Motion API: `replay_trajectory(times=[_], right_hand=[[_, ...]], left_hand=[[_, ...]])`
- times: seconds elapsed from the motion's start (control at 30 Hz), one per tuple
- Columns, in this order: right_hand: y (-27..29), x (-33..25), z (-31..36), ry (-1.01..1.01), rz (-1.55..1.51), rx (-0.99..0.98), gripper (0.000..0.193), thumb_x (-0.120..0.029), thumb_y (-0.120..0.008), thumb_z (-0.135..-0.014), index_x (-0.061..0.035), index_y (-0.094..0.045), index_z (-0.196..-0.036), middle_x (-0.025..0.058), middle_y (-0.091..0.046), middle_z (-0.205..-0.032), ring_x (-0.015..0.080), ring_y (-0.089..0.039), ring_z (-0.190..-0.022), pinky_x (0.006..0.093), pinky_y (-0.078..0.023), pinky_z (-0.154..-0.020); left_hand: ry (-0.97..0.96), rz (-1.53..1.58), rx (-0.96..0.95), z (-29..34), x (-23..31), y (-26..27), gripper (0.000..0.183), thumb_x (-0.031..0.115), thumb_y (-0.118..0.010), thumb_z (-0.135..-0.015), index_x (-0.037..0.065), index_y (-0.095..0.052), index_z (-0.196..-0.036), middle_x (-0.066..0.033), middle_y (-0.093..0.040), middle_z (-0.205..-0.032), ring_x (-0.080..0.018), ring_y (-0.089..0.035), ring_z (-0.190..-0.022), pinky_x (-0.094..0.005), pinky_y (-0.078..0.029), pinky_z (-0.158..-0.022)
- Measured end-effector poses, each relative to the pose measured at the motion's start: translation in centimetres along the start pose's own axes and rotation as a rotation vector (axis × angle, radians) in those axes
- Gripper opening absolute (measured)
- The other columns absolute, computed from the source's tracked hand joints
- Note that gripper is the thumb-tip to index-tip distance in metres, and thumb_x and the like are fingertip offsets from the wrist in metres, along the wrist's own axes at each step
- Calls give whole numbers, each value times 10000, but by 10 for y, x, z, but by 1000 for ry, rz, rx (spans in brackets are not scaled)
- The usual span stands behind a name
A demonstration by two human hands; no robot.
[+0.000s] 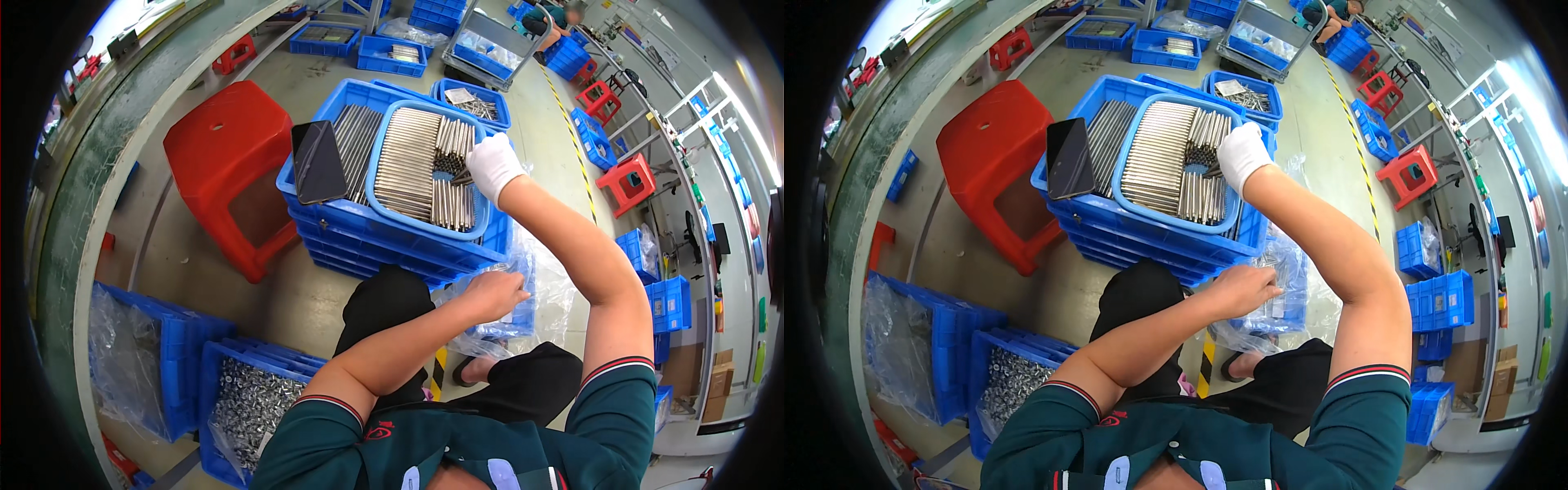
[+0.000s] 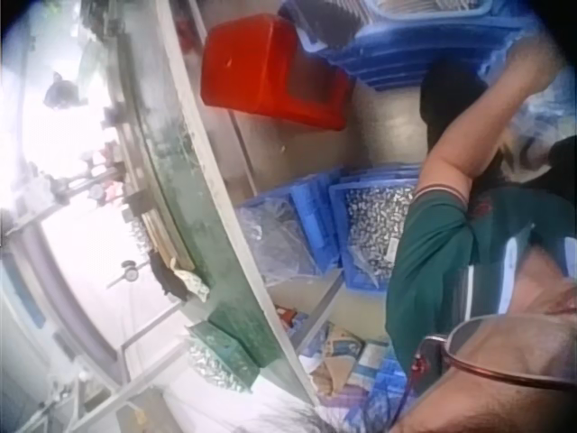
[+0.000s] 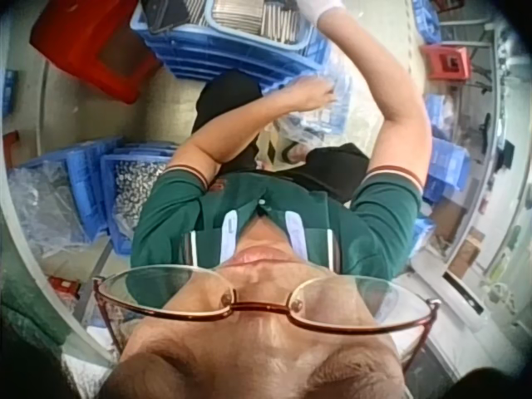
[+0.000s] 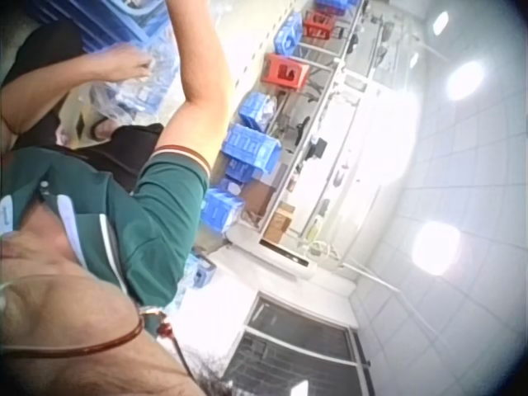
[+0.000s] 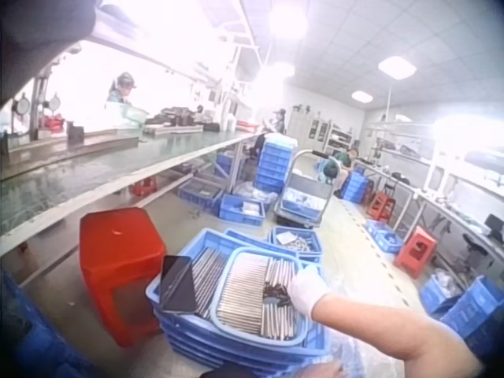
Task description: The person picks up small metal rods from a plastic bag and places them into a blue crate. They repeat this process, handling the rods one by one or in small groups, and arranging them in the crate.
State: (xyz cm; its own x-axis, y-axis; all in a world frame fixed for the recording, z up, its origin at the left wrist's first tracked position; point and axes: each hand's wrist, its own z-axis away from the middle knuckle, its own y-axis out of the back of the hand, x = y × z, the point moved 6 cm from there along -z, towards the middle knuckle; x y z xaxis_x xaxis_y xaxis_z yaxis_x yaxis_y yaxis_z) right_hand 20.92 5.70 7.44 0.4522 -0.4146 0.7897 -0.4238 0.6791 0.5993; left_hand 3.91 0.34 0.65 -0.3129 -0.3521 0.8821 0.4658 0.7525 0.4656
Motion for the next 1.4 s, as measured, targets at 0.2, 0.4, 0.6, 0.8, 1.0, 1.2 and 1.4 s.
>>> replay_trajectory(times=[0.2,0.4,0.6,0.8,1.0,1.2,1.4], right_hand=[[4,8,5,51,-122,-2,141,-152,-572,-783,-155,-710,-809,46,-682,-804,206,-654,-784,360,-423,-647],[16,14,12,64,-212,-47,146,-127,-572,-762,-108,-716,-783,89,-686,-809,237,-664,-778,356,-467,-665],[25,15,16,129,-325,-254,178,-120,-569,-726,-82,-725,-803,136,-691,-827,258,-677,-787,363,-510,-656],[27,4,11,97,-280,-306,184,-132,-576,-748,-97,-731,-840,105,-695,-890,248,-671,-854,343,-501,-678],[-3,-18,-13,6,-271,-198,170,-144,-559,-793,-116,-725,-813,98,-691,-857,258,-670,-822,359,-496,-679],[-15,-25,-21,62,-168,-231,182,-173,-554,-793,-126,-727,-825,61,-696,-855,241,-671,-818,363,-484,-648],[25,-30,-25,114,-254,-272,196,-176,-641,-775,-157,-736,-945,31,-704,-959,222,-676,-895,355,-496,-689]], left_hand=[[15,-1,-24,1,4,3,304,344,-528,-898,43,-558,-926,-186,-635,-852,-377,-593,-852,-474,-438,-728],[-9,-2,-8,0,1,0,299,337,-530,-898,40,-553,-925,-187,-636,-846,-380,-594,-847,-473,-438,-727],[-3,-1,-20,0,2,0,300,336,-532,-898,37,-547,-923,-187,-635,-846,-382,-594,-844,-474,-437,-718],[2,17,-26,2,8,4,292,323,-539,-892,32,-554,-911,-191,-636,-853,-383,-594,-847,-476,-437,-720],[-3,29,-4,3,5,7,297,317,-544,-885,22,-567,-915,-199,-638,-882,-387,-594,-865,-474,-443,-732],[9,34,-4,4,4,10,296,309,-543,-882,18,-569,-923,-210,-633,-894,-393,-593,-874,-479,-443,-746],[0,12,20,3,0,10,306,320,-547,-882,22,-586,-935,-206,-638,-884,-391,-596,-871,-481,-447,-752]])
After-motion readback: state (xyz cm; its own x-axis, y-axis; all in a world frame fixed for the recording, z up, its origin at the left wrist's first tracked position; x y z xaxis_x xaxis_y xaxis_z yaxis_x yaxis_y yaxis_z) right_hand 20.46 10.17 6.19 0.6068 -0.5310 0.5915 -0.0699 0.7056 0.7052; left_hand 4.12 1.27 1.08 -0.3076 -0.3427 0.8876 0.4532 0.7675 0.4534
